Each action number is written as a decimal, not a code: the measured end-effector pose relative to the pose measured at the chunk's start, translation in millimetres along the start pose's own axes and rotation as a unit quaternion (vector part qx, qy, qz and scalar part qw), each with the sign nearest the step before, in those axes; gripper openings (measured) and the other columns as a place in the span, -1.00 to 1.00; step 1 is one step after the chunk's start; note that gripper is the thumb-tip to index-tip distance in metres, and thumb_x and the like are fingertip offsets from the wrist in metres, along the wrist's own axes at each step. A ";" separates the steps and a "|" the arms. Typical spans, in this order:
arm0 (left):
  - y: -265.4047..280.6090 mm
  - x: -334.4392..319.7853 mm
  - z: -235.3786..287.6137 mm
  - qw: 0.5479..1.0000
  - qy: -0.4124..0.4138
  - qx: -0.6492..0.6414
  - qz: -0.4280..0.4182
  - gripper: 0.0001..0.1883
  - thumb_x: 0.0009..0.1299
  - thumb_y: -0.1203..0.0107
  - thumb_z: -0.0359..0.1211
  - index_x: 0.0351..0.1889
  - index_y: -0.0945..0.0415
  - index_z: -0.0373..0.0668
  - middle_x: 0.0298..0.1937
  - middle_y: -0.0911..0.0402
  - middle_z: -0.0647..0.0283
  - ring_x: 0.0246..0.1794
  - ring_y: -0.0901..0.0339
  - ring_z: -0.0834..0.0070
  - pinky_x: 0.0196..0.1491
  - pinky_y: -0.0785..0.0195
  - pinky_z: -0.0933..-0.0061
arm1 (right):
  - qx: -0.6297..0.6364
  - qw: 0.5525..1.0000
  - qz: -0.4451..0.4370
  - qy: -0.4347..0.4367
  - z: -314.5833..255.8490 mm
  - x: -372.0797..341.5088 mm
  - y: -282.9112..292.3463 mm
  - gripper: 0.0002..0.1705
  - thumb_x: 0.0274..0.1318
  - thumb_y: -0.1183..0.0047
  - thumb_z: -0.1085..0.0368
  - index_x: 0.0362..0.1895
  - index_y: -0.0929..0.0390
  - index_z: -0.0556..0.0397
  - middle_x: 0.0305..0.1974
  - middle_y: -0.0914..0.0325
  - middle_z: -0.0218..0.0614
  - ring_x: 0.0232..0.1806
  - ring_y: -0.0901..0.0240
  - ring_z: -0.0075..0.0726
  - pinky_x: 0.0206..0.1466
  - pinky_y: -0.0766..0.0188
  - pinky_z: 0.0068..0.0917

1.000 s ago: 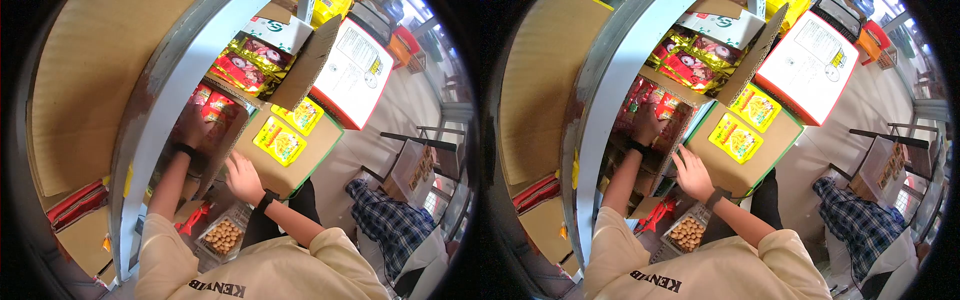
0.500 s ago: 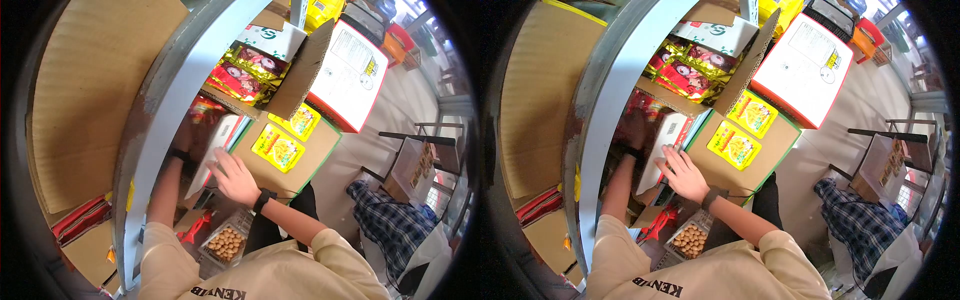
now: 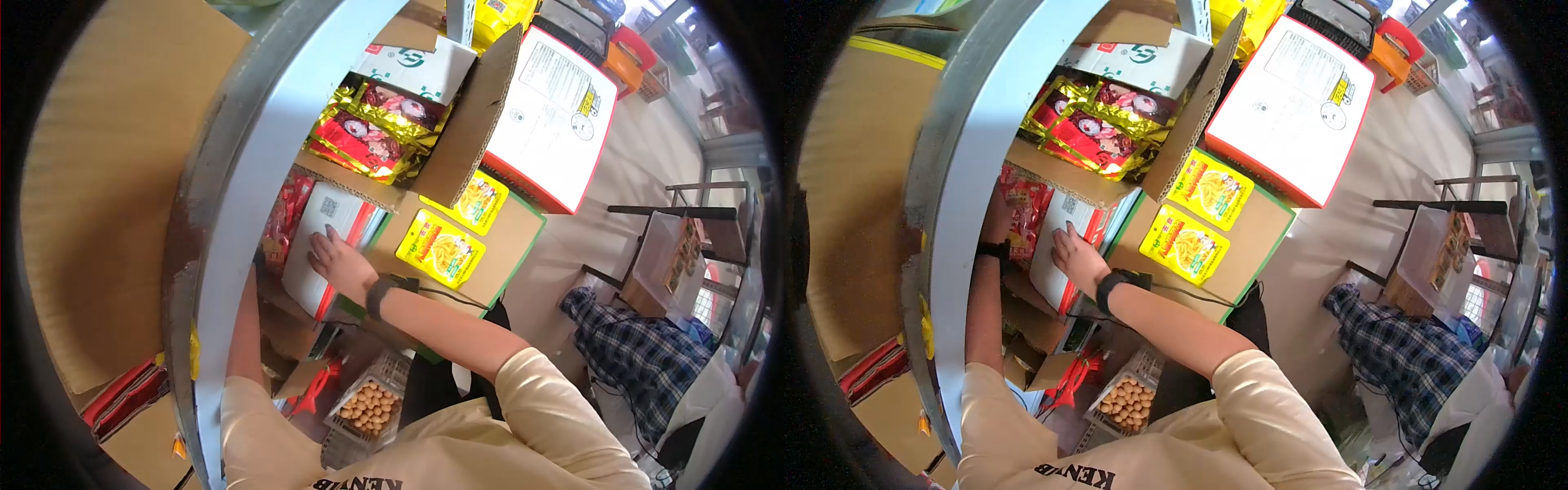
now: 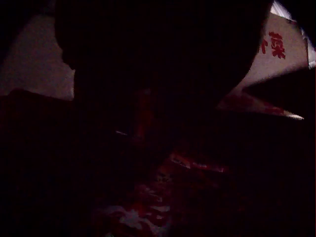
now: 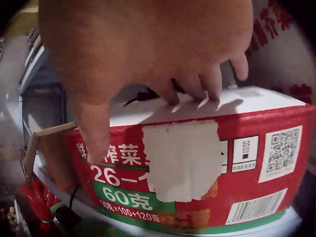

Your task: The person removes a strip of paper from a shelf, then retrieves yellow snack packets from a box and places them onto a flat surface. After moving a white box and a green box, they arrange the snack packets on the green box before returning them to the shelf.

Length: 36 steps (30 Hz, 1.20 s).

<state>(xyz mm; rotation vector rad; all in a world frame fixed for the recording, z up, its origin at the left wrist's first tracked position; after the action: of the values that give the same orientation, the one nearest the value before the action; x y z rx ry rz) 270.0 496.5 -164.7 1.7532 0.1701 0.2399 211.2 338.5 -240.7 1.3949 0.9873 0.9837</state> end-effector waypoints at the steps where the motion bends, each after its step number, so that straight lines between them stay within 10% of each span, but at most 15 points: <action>1: -3.3 2.2 -1.7 1.000 0.001 -0.003 -0.003 -0.29 -0.01 -0.28 -0.37 0.11 -0.21 -0.32 0.08 -0.35 -0.09 0.13 -0.27 0.05 0.16 -0.13 0.20 | -0.010 0.999 0.033 -0.006 -0.1 0.4 -1.4 -0.50 0.07 0.23 0.20 0.16 -0.28 -0.08 0.22 -0.18 -0.16 0.29 -0.01 -0.18 0.32 0.13 -0.10; 20: -1.6 -40.0 24.4 0.989 0.014 -0.143 -0.035 -0.35 0.13 -0.17 -0.31 0.17 -0.16 -0.27 0.10 -0.30 -0.08 0.10 -0.24 0.04 0.10 -0.12 0.13 | -0.009 0.996 -0.088 0.025 -7.1 31.0 -14.8 -0.62 -0.07 0.13 0.25 -0.13 -0.53 0.05 -0.06 -0.45 -0.17 0.08 -0.28 -0.07 0.18 -0.08 -0.17; 23: -3.9 -71.7 26.9 0.980 0.043 -0.184 -0.065 -0.39 0.16 -0.13 -0.27 0.17 -0.18 -0.25 0.10 -0.28 -0.12 0.13 -0.19 -0.03 0.15 -0.04 0.07 | 0.025 0.995 0.078 -0.047 -2.4 20.8 -30.6 -0.58 -0.03 0.15 0.26 -0.03 -0.45 0.08 0.04 -0.38 -0.14 0.15 -0.22 -0.11 0.27 -0.01 -0.20; 27: 12.8 -120.0 33.2 0.983 0.023 -0.163 -0.077 -0.30 0.11 -0.16 -0.32 0.22 -0.13 -0.21 0.25 -0.11 -0.08 0.28 0.00 -0.02 0.24 0.07 0.06 | 0.094 0.991 0.091 -0.033 -2.9 1.4 -20.9 -0.48 0.08 0.24 0.26 0.17 -0.25 0.10 0.26 -0.11 -0.07 0.32 0.02 -0.17 0.34 0.14 -0.14; 36: 59.6 -234.9 49.6 0.961 0.110 -0.234 -0.095 -0.38 0.16 -0.15 -0.21 0.19 -0.22 -0.12 0.28 -0.07 -0.04 0.26 -0.04 -0.01 0.24 0.08 0.05 | 0.047 0.991 0.123 -0.033 -23.6 -28.3 24.9 -0.56 0.02 0.21 0.30 0.01 -0.33 0.21 0.15 -0.21 0.03 0.21 -0.10 0.00 0.29 0.06 -0.13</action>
<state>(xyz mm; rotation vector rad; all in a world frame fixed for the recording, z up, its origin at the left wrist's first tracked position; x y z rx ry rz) 54.4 380.1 -131.1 1.2275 0.4070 0.3072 180.9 317.7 -215.6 1.6460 0.8342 1.0757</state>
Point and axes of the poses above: each hand's wrist, its own x-axis towards the middle knuckle, its own y-axis out of the back of the hand, z = x × y, the point moved 4 cm from there along x, towards the middle knuckle
